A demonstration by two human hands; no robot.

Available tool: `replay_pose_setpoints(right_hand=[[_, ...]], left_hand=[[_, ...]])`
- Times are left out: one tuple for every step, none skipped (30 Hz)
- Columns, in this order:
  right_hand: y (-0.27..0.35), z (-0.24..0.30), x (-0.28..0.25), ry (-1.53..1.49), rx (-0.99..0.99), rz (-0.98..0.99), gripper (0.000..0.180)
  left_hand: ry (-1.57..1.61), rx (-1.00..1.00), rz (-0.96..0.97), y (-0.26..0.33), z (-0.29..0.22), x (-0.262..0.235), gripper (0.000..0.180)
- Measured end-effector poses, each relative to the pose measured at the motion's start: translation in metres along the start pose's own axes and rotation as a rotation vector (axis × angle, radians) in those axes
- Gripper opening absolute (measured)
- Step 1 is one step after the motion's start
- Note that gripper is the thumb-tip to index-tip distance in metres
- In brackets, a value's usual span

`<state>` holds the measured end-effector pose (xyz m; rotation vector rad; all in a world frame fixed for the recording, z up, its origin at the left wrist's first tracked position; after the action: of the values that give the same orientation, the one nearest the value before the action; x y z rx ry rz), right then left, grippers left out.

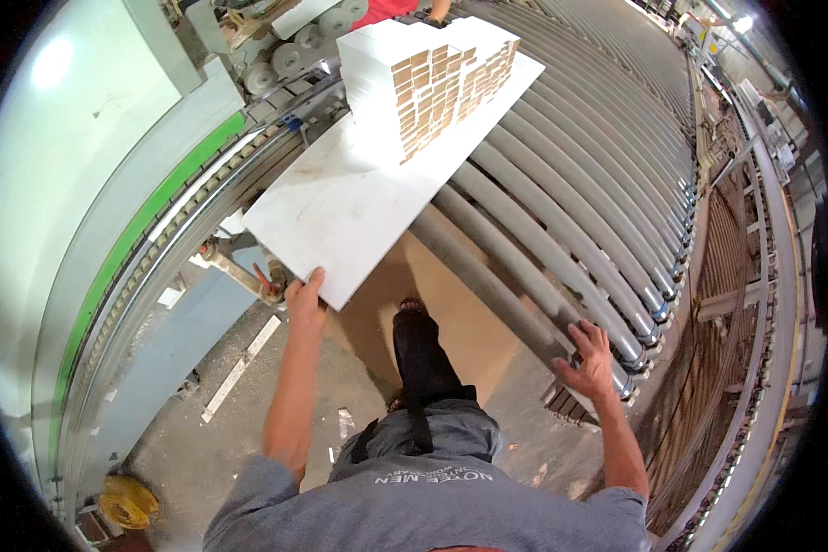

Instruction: The person picks up individual wood panels from a table and feeds them into a large industrial machine, then walks to the other side to collect and stack the processed white panels on a moving conveyor belt.

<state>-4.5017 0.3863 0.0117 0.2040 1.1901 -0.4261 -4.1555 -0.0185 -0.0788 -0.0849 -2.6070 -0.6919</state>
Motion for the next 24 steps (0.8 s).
replay_pose_setpoints(right_hand=[[-0.022, -0.011, -0.014, -0.086, -0.032, 0.037, 0.062], [-0.048, -0.015, -0.019, -0.150, 0.024, -0.020, 0.057], [-0.079, -0.021, -0.022, -0.215, 0.076, -0.081, 0.052], [-0.118, -0.029, -0.023, -0.100, 0.019, -0.124, 0.046], [-0.158, -0.038, -0.023, 0.016, -0.040, -0.162, 0.040], [-0.201, -0.044, -0.023, -0.104, -0.023, -0.182, 0.037], [-0.243, -0.053, -0.025, -0.212, -0.001, -0.197, 0.035], [-0.288, -0.064, -0.026, -0.294, 0.034, -0.200, 0.034], [-0.329, -0.078, -0.025, -0.368, 0.077, -0.203, 0.035], [-0.370, -0.092, -0.025, -0.265, 0.053, -0.191, 0.036], [-0.410, -0.107, -0.027, -0.160, 0.027, -0.180, 0.036], [-0.449, -0.126, -0.019, -0.102, 0.016, -0.253, 0.036], [-0.484, -0.143, -0.011, -0.045, 0.005, -0.324, 0.037], [-0.515, -0.155, -0.009, -0.039, 0.007, -0.315, 0.037], [-0.546, -0.165, -0.006, -0.011, 0.007, -0.306, 0.035], [-0.575, -0.173, -0.005, 0.014, 0.005, -0.295, 0.033], [-0.607, -0.177, -0.011, 0.010, -0.008, -0.296, 0.033], [-0.636, -0.181, -0.019, 0.029, -0.071, -0.309, 0.032], [-0.668, -0.180, -0.014, 0.043, -0.139, -0.313, 0.030], [-0.688, -0.174, -0.013, 0.055, -0.115, -0.283, 0.028], [-0.710, -0.176, -0.004, 0.045, -0.124, -0.275, 0.028], [-0.731, -0.181, 0.001, 0.156, -0.096, -0.296, 0.028], [-0.750, -0.198, 0.004, 0.274, -0.065, -0.319, 0.028], [-0.767, -0.224, 0.015, 0.423, -0.018, -0.323, 0.032]], left_hand=[[-0.001, -0.013, 0.003, 0.006, -0.001, 0.002, 0.039], [0.013, -0.026, -0.003, 0.007, -0.002, 0.000, 0.040], [0.027, -0.035, -0.008, 0.006, -0.004, -0.001, 0.041], [0.021, -0.044, -0.022, 0.006, -0.007, 0.001, 0.042], [0.016, -0.056, -0.041, 0.008, -0.010, 0.001, 0.044], [0.054, -0.096, -0.085, 0.007, -0.018, 0.001, 0.044], [0.052, -0.072, -0.112, 0.010, -0.032, 0.016, 0.045], [0.070, -0.055, -0.100, -0.002, -0.037, 0.012, 0.046], [0.089, -0.046, -0.082, -0.016, -0.042, 0.002, 0.048], [0.092, -0.051, -0.087, -0.031, -0.048, -0.003, 0.048], [0.067, -0.061, -0.131, -0.044, -0.055, -0.005, 0.047], [0.040, -0.074, -0.173, -0.055, -0.057, -0.004, 0.047], [0.041, -0.083, -0.176, -0.058, -0.057, 0.004, 0.047], [-0.035, -0.088, -0.233, -0.054, -0.060, 0.015, 0.046], [-0.111, -0.089, -0.293, -0.051, -0.064, 0.023, 0.047], [-0.109, -0.094, -0.303, -0.050, -0.068, 0.029, 0.047], [-0.083, -0.116, -0.348, -0.045, -0.077, 0.035, 0.046], [-0.056, -0.139, -0.393, -0.042, -0.080, 0.038, 0.047], [-0.048, -0.129, -0.413, -0.043, -0.079, 0.036, 0.047], [-0.092, -0.125, -0.523, -0.046, -0.076, 0.032, 0.047], [-0.137, -0.119, -0.634, -0.049, -0.073, 0.030, 0.048], [-0.134, -0.116, -0.646, -0.050, -0.072, 0.032, 0.048], [-0.227, -0.112, -0.691, -0.052, -0.072, 0.038, 0.048], [-0.321, -0.108, -0.735, -0.054, -0.071, 0.043, 0.048]])
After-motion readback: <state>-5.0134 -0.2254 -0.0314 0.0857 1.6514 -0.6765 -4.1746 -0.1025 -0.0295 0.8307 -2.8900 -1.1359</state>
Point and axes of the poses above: each hand's wrist, its own y-axis away from the middle knuckle, its own x-axis out of the palm, z = x × y, the point moved 1 cm from there along -y, towards the middle knuckle, and after that the axes turned 6 degrees about -x, right-handed, at the moved point
